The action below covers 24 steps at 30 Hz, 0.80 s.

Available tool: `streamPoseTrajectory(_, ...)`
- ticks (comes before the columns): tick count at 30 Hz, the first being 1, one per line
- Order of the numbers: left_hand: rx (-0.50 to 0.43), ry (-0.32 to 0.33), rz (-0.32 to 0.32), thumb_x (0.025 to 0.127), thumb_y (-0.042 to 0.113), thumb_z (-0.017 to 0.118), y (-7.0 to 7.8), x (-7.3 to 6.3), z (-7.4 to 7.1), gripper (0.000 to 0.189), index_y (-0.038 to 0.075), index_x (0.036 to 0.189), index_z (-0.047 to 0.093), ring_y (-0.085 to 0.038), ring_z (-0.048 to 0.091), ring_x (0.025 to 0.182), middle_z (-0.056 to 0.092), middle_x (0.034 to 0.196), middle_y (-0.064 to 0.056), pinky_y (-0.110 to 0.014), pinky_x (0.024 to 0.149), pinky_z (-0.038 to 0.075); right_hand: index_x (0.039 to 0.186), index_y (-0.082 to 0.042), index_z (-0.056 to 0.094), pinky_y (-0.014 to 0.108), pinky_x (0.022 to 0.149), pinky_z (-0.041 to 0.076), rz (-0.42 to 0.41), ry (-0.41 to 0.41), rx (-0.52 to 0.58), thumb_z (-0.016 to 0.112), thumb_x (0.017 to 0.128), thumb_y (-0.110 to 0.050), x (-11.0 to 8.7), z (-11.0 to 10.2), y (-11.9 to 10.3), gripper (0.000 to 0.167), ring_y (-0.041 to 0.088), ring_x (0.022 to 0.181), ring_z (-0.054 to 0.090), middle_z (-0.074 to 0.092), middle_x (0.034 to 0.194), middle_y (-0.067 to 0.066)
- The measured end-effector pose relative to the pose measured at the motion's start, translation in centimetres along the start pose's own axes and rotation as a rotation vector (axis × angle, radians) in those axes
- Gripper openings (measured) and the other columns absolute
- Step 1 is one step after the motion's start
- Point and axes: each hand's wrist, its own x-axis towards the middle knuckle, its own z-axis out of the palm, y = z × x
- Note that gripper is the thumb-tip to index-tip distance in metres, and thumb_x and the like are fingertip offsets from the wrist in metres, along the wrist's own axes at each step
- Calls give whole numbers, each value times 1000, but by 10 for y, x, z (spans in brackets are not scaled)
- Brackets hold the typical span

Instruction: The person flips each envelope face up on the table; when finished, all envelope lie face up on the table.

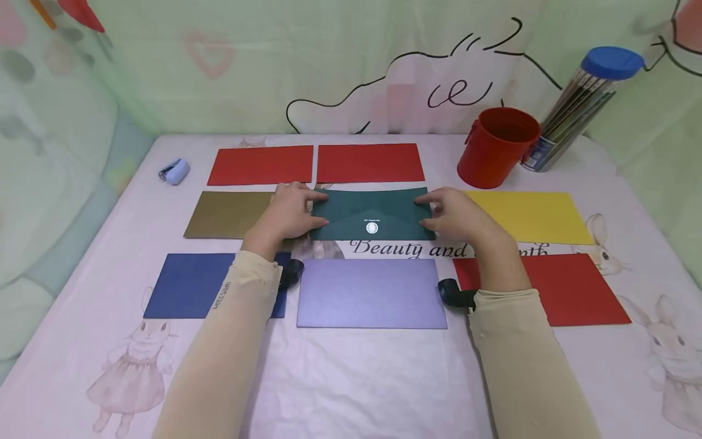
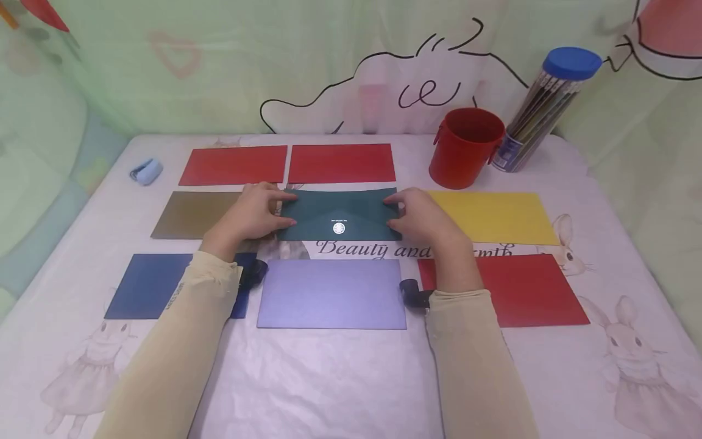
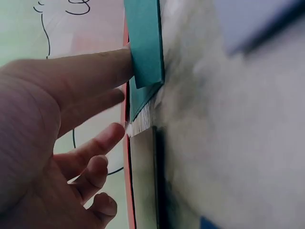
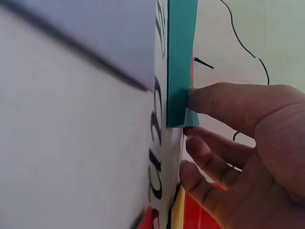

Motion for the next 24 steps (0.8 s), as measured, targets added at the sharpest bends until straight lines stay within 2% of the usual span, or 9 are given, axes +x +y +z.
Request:
streamPoseTrajectory(5,-22,16,-29,83,30,83,0,0,0,63,13,140,62,-33,37,130,46,141,-16,-49,101,44,142,-3,56,57,94,50,-22,17,-46,77,87,-10,1,-1,0,59,47,134,36,36,149,25)
streamPoseTrajectory(9,-45,36,0,83,27,84,1,1,0,60,12,137,64,-31,39,127,47,138,-15,-47,95,50,139,-3,59,58,93,50,-44,48,-91,78,86,-10,-1,1,-2,56,45,137,30,34,151,24)
streamPoseTrajectory(12,-71,71,53,85,25,82,4,1,-2,53,13,134,66,-29,43,124,50,135,-14,-45,94,51,138,-4,60,57,94,50,-70,52,-66,74,90,-10,-5,-1,-5,50,43,134,36,39,148,23)
streamPoseTrajectory(19,-274,267,189,89,18,77,18,-9,-20,34,13,121,72,-23,53,95,59,117,-7,-33,75,51,143,-10,55,57,94,50,-174,22,-20,72,93,-16,-24,-14,-35,53,40,131,42,46,145,18)
streamPoseTrajectory(21,-302,273,218,89,18,77,24,-16,-24,32,14,120,72,-20,53,92,61,114,-5,-32,73,50,145,-12,53,57,93,51,-201,16,-27,74,91,-18,-32,-17,-45,57,38,131,43,47,145,17)
streamPoseTrajectory(24,-368,233,300,90,17,77,27,-25,-24,30,13,119,72,-18,56,88,64,110,-2,-32,71,49,147,-13,51,53,89,54,-228,-25,-45,79,88,-23,-47,-18,-56,65,38,129,46,48,144,16)
